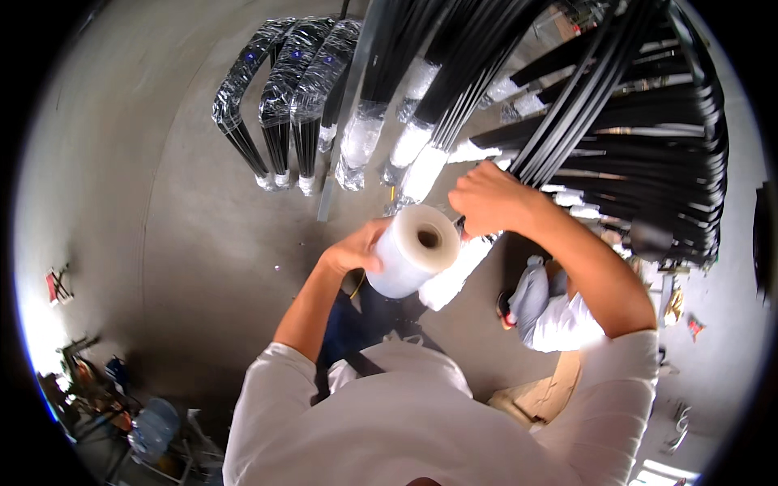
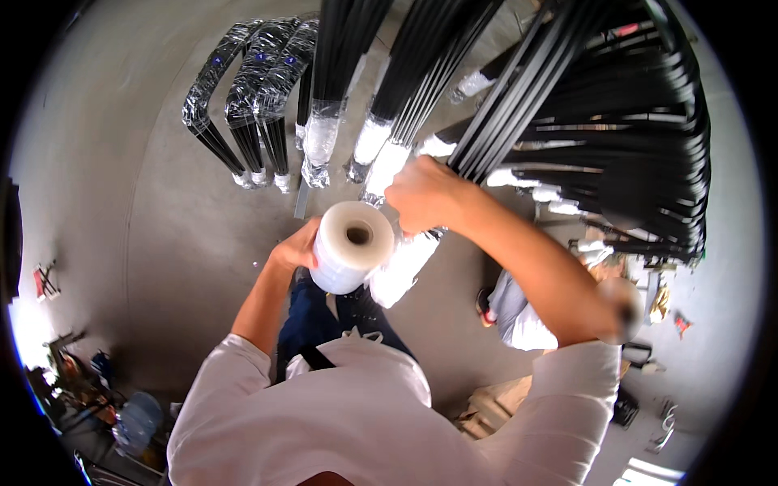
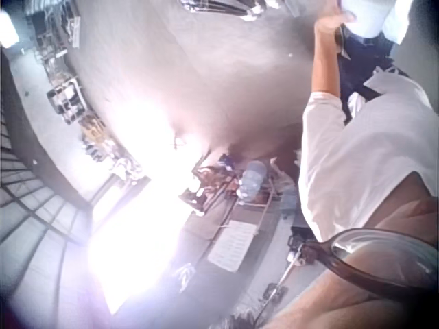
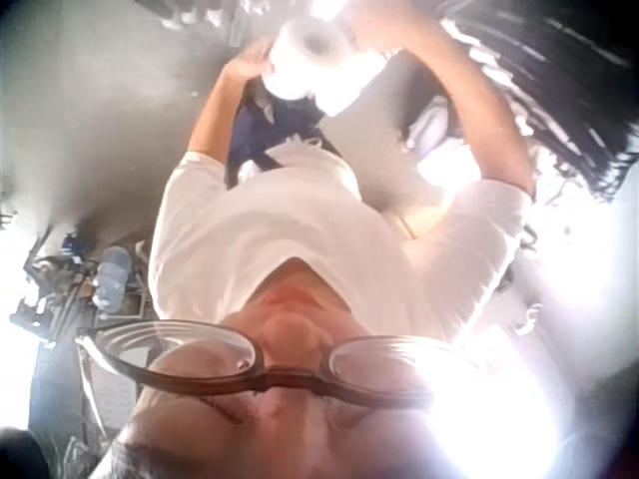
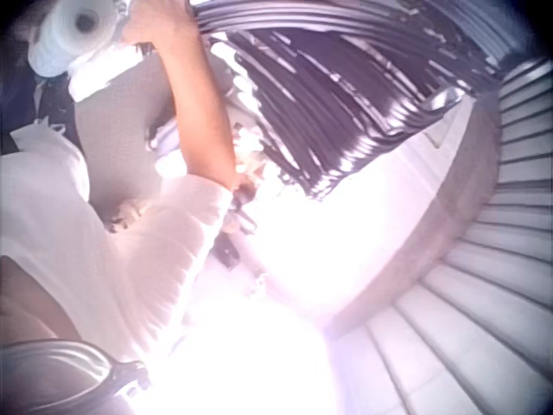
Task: The person retrieves a roll of plastic wrap and proceeds to wrap bundles of black metal poles standing upright in a rack. They pull the plastic from the roll and wrap it around the poles multiple times to secure them, occasionally adjusting the bundle or the roll.
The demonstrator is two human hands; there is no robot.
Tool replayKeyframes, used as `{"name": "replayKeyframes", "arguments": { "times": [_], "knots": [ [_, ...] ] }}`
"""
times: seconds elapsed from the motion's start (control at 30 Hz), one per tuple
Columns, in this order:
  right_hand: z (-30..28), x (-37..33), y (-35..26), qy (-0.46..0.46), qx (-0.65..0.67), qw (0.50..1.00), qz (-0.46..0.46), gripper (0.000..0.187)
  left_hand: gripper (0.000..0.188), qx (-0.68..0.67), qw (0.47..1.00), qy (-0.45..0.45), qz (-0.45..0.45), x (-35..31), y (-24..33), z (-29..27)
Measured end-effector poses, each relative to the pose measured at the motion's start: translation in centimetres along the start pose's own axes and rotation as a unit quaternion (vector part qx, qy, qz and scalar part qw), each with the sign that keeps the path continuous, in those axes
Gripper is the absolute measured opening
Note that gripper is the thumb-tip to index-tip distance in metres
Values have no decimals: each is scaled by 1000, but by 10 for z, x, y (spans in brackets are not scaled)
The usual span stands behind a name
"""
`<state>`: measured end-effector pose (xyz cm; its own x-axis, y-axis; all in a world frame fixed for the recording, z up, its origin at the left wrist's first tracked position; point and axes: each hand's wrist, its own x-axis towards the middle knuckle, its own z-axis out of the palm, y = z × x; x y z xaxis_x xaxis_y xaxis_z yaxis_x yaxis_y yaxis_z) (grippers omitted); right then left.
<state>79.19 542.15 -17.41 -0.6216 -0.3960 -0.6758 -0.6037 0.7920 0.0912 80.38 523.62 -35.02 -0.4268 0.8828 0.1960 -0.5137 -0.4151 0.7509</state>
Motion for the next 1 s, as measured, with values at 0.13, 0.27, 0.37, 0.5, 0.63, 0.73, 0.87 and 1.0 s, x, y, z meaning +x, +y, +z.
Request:
{"name": "replayKeyframes", "arguments": {
  "times": [0.13, 0.27, 0.37, 0.5, 0.63, 0.73, 0.87, 1.0],
  "knots": [
    [-4, 5, 2, 64, -9, 997, -37, 29, 96, 14, 996, 88, 6, -5, 15, 45],
    [-10, -15, -4, 155, -65, 986, -18, 24, 79, 229, 968, 97, 12, 5, 20, 75],
    [17, -60, -12, 516, -15, 856, 23, 20, 77, 319, 939, 127, 34, 2, 23, 84],
    [75, -100, -89, 608, 509, 594, 137, 45, 79, 333, 927, 170, 31, 1, 17, 98],
    [99, -66, -141, 580, 716, 347, 176, 89, 77, 445, 879, 169, -31, 12, 16, 125],
    [108, -63, -132, 574, 743, 306, 158, 91, 64, 405, 911, 83, -18, 6, 24, 108],
    [115, -70, -135, 563, 762, 291, 134, 85, 31, 426, 876, 217, 70, 67, 49, 91],
    [115, -81, -138, 555, 744, 332, 165, 85, 40, 352, 911, 204, -60, 128, 39, 101]
  ]
}}
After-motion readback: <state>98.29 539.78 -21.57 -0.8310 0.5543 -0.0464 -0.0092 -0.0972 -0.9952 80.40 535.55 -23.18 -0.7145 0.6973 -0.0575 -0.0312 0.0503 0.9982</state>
